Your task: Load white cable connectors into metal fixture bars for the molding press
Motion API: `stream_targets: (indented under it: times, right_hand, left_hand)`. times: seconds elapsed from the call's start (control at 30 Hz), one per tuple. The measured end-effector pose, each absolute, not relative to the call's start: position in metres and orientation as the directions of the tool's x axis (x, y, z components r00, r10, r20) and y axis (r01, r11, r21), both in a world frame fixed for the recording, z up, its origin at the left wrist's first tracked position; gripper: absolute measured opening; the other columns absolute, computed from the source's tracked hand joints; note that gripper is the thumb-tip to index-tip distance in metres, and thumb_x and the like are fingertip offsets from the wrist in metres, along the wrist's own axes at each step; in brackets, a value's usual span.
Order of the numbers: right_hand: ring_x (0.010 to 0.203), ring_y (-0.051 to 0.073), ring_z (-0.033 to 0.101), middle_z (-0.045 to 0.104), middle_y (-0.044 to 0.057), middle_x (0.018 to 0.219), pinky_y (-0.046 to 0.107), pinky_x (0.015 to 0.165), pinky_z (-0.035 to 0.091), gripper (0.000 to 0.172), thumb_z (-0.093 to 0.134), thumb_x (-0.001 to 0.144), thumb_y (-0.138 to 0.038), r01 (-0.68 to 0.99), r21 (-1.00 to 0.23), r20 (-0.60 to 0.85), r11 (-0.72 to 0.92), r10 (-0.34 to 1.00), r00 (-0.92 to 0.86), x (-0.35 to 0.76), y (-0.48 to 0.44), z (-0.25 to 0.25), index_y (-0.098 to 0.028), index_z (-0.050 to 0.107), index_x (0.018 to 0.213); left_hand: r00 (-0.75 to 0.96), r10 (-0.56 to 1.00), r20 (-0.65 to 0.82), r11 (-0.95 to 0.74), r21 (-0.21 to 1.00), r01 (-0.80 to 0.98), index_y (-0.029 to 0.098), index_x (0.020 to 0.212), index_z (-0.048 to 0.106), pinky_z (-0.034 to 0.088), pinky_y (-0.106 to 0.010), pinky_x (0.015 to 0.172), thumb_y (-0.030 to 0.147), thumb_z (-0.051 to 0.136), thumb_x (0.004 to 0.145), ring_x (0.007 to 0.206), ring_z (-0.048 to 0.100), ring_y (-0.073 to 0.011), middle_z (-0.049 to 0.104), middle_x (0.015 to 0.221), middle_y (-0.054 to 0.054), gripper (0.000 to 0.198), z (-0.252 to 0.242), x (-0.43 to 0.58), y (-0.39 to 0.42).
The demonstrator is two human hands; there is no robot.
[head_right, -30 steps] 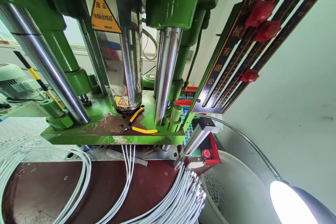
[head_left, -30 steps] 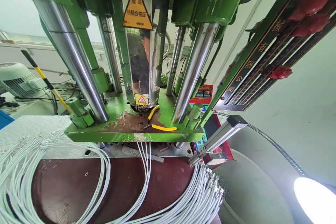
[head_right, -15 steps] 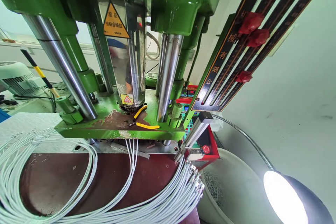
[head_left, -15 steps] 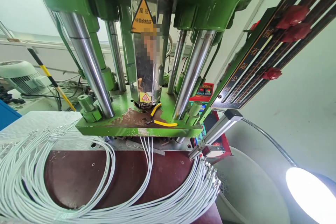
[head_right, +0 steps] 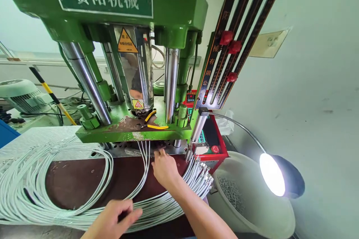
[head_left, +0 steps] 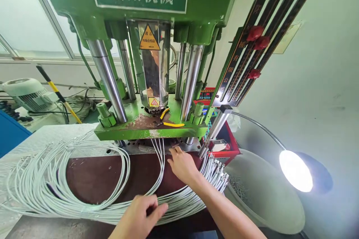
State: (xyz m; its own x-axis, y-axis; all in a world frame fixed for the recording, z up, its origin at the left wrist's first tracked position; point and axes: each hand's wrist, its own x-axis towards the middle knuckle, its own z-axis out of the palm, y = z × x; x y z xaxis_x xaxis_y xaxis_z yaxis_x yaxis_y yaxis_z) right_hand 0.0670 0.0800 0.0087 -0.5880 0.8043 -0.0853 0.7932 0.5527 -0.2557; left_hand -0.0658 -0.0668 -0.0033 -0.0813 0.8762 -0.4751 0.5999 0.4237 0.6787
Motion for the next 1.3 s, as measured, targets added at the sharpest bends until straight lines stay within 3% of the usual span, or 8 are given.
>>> stream_targets:
  times: [0.1,0.2,0.53,0.73,0.87,0.97,1.1,1.3]
  right_hand:
    - [0.097,0.022,0.066,0.059,0.015,0.119,0.030,0.080,0.052,0.028,0.051,0.088,-0.011,0.800,-0.185,-0.101,0.571,0.798,-0.594,0.046,0.095,0.002,-0.013,0.060,0.115]
    - [0.094,0.022,0.067,0.058,0.014,0.118,0.030,0.077,0.052,0.031,0.053,0.086,-0.011,0.815,-0.146,-0.133,0.560,0.805,-0.577,0.063,0.099,-0.008,-0.015,0.058,0.116]
    - [0.099,0.021,0.065,0.055,0.013,0.124,0.029,0.081,0.049,0.037,0.053,0.087,-0.014,0.869,-0.130,-0.164,0.478,0.854,-0.494,0.112,0.102,-0.020,-0.019,0.053,0.124]
    - [0.098,0.017,0.065,0.059,0.010,0.119,0.023,0.077,0.047,0.032,0.051,0.087,-0.010,0.839,-0.174,-0.161,0.515,0.826,-0.540,0.128,0.105,-0.020,-0.019,0.059,0.117]
    - [0.093,0.018,0.065,0.061,0.011,0.117,0.024,0.074,0.047,0.031,0.049,0.086,-0.007,0.820,-0.183,-0.164,0.542,0.806,-0.569,0.150,0.107,-0.026,-0.016,0.063,0.112]
    - [0.093,0.018,0.065,0.061,0.009,0.117,0.024,0.073,0.047,0.031,0.046,0.088,-0.009,0.786,-0.227,-0.120,0.575,0.784,-0.609,0.153,0.108,-0.036,-0.018,0.066,0.109]
    - [0.092,0.017,0.065,0.061,0.007,0.118,0.026,0.074,0.048,0.032,0.046,0.090,-0.015,0.749,-0.294,-0.060,0.593,0.771,-0.634,0.142,0.105,-0.045,-0.020,0.066,0.113]
    - [0.100,0.019,0.063,0.061,0.007,0.116,0.028,0.083,0.048,0.030,0.048,0.092,-0.018,0.774,-0.358,-0.052,0.522,0.817,-0.575,0.138,0.098,-0.040,-0.019,0.064,0.118]
  left_hand:
    - [-0.138,0.951,-0.276,0.241,0.388,0.889,0.021,0.060,0.047,0.035,-0.030,0.062,0.035,0.053,0.088,0.067,0.059,-0.0184,0.057,0.061,0.001,0.032,0.007,-0.061,-0.039]
    - [-0.134,0.960,-0.246,0.178,0.170,0.969,0.022,0.068,0.050,0.033,-0.030,0.059,0.032,0.051,0.088,0.069,0.063,-0.0200,0.064,0.070,-0.001,0.023,0.007,-0.064,-0.032]
    - [-0.120,0.943,-0.311,0.135,0.028,0.990,0.022,0.076,0.060,0.042,-0.031,0.066,0.041,0.050,0.084,0.076,0.068,-0.0250,0.069,0.074,-0.005,0.023,0.001,-0.090,-0.008]
    - [-0.342,0.909,-0.239,0.327,-0.101,0.940,0.018,0.081,0.067,0.046,-0.036,0.071,0.043,0.048,0.086,0.087,0.068,-0.0317,0.072,0.081,-0.013,0.031,0.014,-0.157,0.023]
    - [-0.510,0.836,-0.203,0.494,-0.129,0.860,0.016,0.081,0.068,0.047,-0.035,0.068,0.051,0.041,0.090,0.087,0.069,-0.0328,0.072,0.082,-0.017,0.046,0.014,-0.198,0.018]
    - [-0.513,0.838,-0.186,0.499,-0.119,0.858,0.015,0.085,0.067,0.047,-0.035,0.071,0.050,0.039,0.092,0.091,0.068,-0.0325,0.072,0.084,-0.017,0.045,0.007,-0.196,0.010]
    - [-0.359,0.911,-0.200,0.358,-0.043,0.933,0.017,0.086,0.065,0.045,-0.035,0.076,0.044,0.043,0.092,0.094,0.067,-0.0297,0.071,0.086,-0.013,0.035,0.000,-0.165,0.002]
    - [-0.014,0.955,-0.297,0.082,0.216,0.973,0.022,0.075,0.060,0.043,-0.027,0.068,0.046,0.051,0.086,0.079,0.064,-0.0190,0.068,0.084,-0.003,0.028,0.009,-0.127,-0.033]
